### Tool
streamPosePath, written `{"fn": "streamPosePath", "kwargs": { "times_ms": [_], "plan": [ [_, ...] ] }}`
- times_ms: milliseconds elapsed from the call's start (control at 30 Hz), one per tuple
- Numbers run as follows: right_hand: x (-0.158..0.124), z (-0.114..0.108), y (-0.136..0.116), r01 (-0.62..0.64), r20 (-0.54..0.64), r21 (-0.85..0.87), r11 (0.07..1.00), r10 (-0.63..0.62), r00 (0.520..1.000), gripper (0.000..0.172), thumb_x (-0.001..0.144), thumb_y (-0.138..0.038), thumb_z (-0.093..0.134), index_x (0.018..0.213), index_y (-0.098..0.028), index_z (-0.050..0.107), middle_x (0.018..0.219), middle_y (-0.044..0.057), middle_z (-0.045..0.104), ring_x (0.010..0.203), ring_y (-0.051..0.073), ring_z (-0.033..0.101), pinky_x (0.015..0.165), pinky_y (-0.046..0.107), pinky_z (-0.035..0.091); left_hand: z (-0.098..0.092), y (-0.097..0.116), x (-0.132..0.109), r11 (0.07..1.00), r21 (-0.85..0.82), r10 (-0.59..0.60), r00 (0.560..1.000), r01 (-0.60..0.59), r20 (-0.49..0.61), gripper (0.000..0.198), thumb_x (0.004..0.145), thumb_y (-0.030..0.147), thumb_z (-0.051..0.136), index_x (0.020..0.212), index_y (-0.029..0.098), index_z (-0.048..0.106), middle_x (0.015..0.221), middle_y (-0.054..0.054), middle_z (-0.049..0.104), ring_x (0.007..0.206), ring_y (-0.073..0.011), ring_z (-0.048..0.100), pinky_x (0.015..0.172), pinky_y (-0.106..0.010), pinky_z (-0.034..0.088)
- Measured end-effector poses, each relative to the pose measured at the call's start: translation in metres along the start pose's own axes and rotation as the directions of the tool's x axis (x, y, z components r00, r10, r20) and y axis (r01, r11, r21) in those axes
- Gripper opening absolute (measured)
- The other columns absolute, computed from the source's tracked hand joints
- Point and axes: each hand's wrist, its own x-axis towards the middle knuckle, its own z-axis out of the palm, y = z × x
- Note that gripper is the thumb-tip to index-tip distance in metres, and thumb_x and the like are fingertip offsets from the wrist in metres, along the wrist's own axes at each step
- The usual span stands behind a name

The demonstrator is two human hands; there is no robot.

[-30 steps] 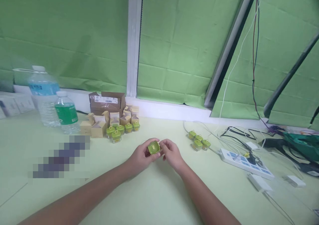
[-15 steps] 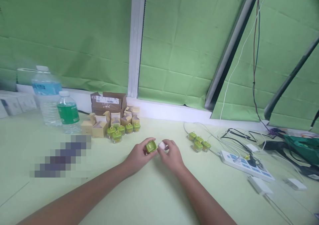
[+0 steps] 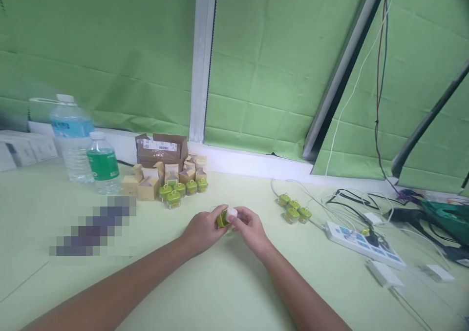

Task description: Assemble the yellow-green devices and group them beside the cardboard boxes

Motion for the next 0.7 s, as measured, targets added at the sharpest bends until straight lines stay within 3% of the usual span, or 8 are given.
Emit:
{"fn": "streamPosePath", "kwargs": {
  "times_ms": [200,400,700],
  "plan": [
    [-0.003,-0.002,-0.006,-0.064,0.027,0.060,0.996,0.063,0.998,0.041,0.073,-0.051,0.076,0.099,-0.019,0.073,0.098,0.007,0.073,0.091,0.023,0.068,0.072,0.032,0.055,0.001,-0.003,0.000,0.981,0.178,0.081,0.996,-0.073,-0.038,0.043,0.092,0.045,0.051,0.127,0.022,0.056,0.066,0.001,0.068,0.058,-0.0196,0.065,0.054,-0.026,0.037],
    [0.000,-0.001,0.002,-0.021,0.014,0.001,1.000,0.021,1.000,0.048,0.073,-0.055,0.075,0.103,-0.018,0.074,0.097,0.008,0.075,0.090,0.024,0.068,0.070,0.031,0.054,0.001,-0.005,0.002,0.964,0.254,0.096,0.994,-0.082,-0.046,0.040,0.091,0.043,0.052,0.127,0.023,0.056,0.069,0.000,0.070,0.061,-0.0204,0.067,0.054,-0.026,0.036],
    [-0.002,-0.004,0.002,0.143,0.061,-0.265,0.954,-0.132,0.989,0.028,0.081,-0.043,0.068,0.097,-0.021,0.076,0.091,0.004,0.075,0.079,0.020,0.066,0.070,0.031,0.053,0.006,-0.009,-0.001,0.966,0.245,0.086,0.996,-0.084,0.005,0.043,0.091,0.040,0.050,0.130,0.024,0.055,0.072,-0.001,0.072,0.064,-0.0216,0.068,0.056,-0.026,0.038]
  ]
}}
